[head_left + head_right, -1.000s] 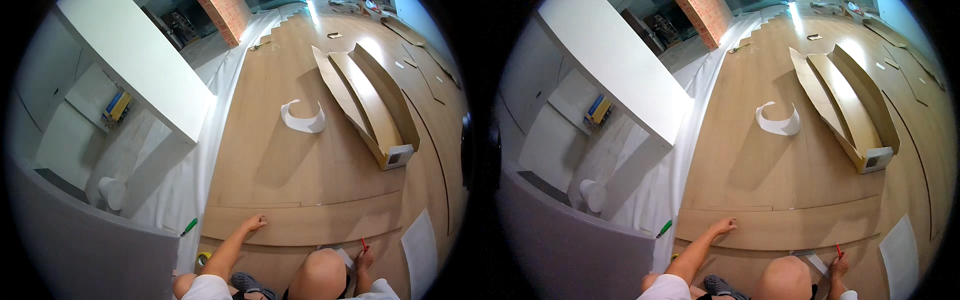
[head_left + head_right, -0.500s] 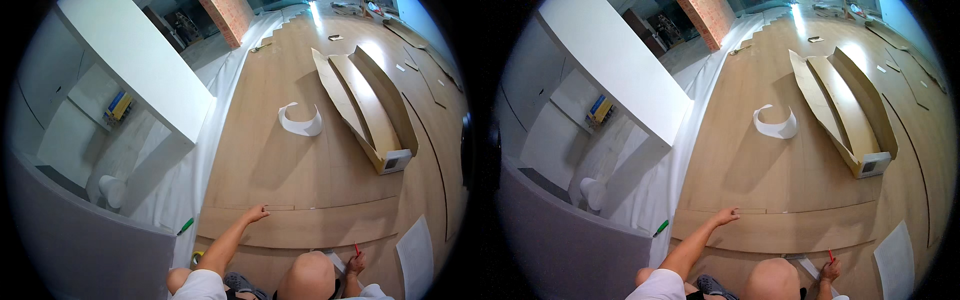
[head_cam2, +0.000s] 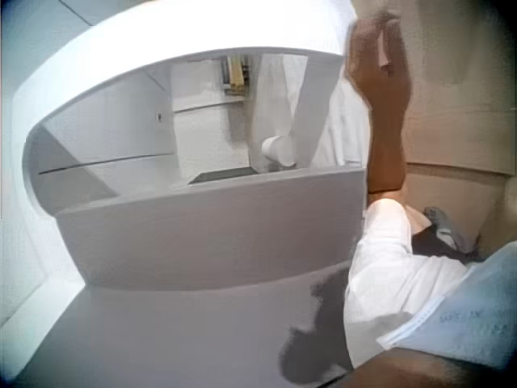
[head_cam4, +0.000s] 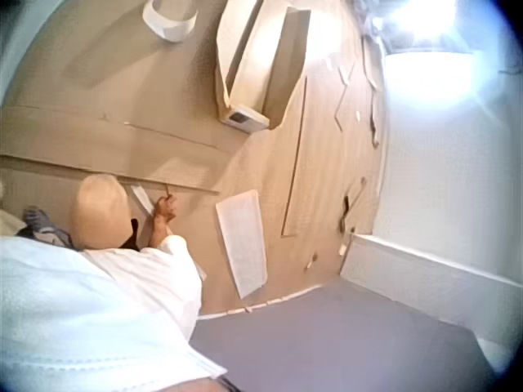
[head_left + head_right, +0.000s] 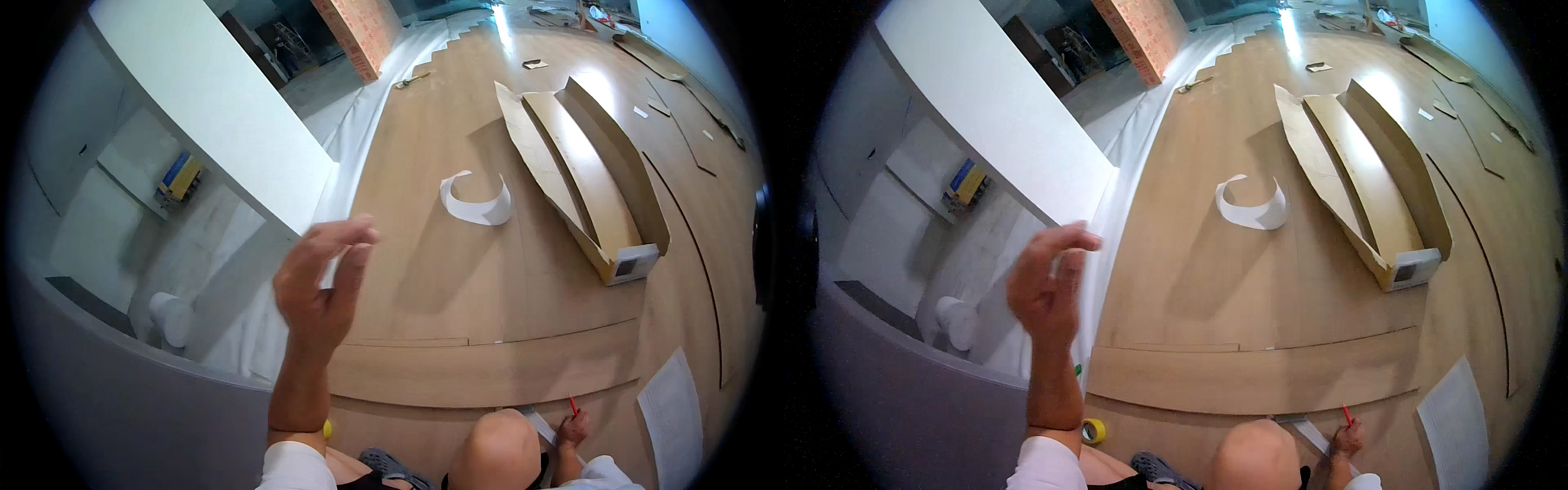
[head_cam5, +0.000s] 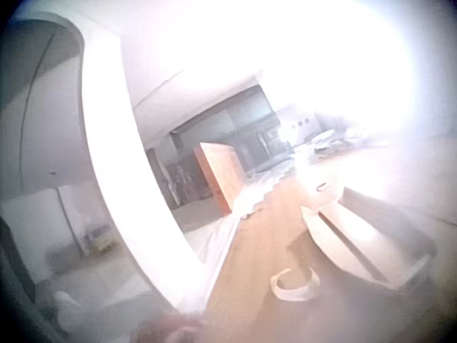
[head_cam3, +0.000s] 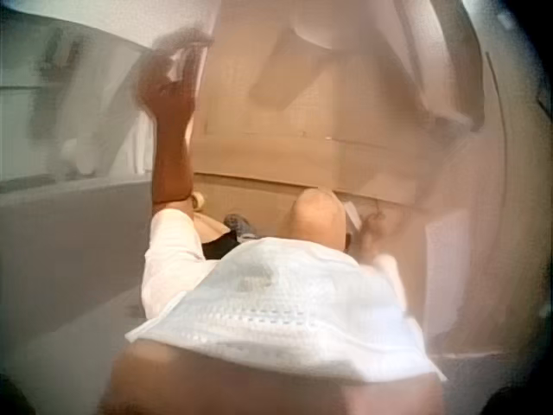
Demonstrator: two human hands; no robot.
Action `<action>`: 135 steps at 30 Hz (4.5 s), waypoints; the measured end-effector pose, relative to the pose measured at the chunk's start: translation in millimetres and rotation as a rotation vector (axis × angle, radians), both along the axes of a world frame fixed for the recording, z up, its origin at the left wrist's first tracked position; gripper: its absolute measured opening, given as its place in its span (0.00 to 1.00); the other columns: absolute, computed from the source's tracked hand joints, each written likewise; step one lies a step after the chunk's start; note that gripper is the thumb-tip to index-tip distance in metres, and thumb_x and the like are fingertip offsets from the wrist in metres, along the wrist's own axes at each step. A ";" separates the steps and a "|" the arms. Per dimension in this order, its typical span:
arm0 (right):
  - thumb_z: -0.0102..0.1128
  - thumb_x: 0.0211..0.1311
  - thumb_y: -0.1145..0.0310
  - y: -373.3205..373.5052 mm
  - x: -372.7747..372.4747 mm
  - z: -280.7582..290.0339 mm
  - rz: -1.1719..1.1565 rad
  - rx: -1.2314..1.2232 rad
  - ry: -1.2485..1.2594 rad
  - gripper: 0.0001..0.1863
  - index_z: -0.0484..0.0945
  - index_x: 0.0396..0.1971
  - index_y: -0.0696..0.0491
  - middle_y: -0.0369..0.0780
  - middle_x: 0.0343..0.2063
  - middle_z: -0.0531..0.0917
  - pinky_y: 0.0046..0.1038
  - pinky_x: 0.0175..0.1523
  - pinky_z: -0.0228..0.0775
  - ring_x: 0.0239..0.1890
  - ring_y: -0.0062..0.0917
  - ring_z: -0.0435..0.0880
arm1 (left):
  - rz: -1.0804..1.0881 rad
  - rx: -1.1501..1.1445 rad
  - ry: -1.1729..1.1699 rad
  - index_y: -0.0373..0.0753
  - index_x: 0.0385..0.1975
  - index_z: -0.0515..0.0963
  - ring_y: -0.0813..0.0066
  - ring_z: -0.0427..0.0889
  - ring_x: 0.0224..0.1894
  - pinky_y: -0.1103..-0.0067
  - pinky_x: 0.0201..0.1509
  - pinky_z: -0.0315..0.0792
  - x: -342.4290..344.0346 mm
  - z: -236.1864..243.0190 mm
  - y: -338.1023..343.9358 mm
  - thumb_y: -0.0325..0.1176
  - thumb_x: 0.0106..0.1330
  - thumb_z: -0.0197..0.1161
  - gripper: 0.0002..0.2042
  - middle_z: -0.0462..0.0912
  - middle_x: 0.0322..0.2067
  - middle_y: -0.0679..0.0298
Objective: The person measures, marks, and fits laminate flooring planks against a wall and around corners using a square ruler and a pencil.
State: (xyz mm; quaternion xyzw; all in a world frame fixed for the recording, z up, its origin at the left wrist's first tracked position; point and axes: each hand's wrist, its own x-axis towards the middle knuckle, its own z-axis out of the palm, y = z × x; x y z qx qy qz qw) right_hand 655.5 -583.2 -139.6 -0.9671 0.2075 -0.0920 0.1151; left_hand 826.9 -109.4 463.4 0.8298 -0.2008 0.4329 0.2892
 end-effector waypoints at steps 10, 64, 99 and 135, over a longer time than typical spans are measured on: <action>0.57 0.61 0.68 23.3 6.2 2.4 0.017 0.066 -0.058 0.10 0.75 0.42 0.52 0.48 0.31 0.81 0.48 0.40 0.73 0.37 0.46 0.81 | -0.163 0.572 -0.475 0.35 0.41 0.81 0.68 0.82 0.32 0.72 0.40 0.76 -92.9 141.7 -5.4 0.35 0.75 0.54 0.11 0.86 0.34 0.56; 0.42 0.77 0.45 4.2 -4.7 -14.7 -0.098 0.152 0.362 0.29 0.69 0.66 0.50 0.46 0.51 0.82 0.40 0.47 0.72 0.45 0.42 0.80 | 0.431 0.187 0.655 0.42 0.58 0.79 0.66 0.83 0.34 0.74 0.43 0.77 44.5 -86.8 186.1 0.30 0.66 0.64 0.19 0.86 0.36 0.57; 0.39 0.74 0.46 32.5 6.2 20.7 -0.219 0.197 0.448 0.27 0.70 0.60 0.49 0.48 0.56 0.79 0.52 0.55 0.72 0.54 0.48 0.81 | -0.007 0.383 1.804 0.38 0.61 0.77 0.48 0.82 0.55 0.62 0.60 0.74 -191.1 -463.6 265.7 0.50 0.69 0.61 0.27 0.84 0.52 0.48; 0.36 0.73 0.46 25.7 9.0 13.6 -0.247 0.189 0.522 0.29 0.68 0.63 0.49 0.50 0.59 0.76 0.54 0.58 0.71 0.58 0.51 0.79 | -0.079 0.338 1.855 0.38 0.61 0.77 0.49 0.82 0.56 0.63 0.61 0.74 -188.8 -498.5 262.9 0.53 0.70 0.60 0.28 0.84 0.54 0.49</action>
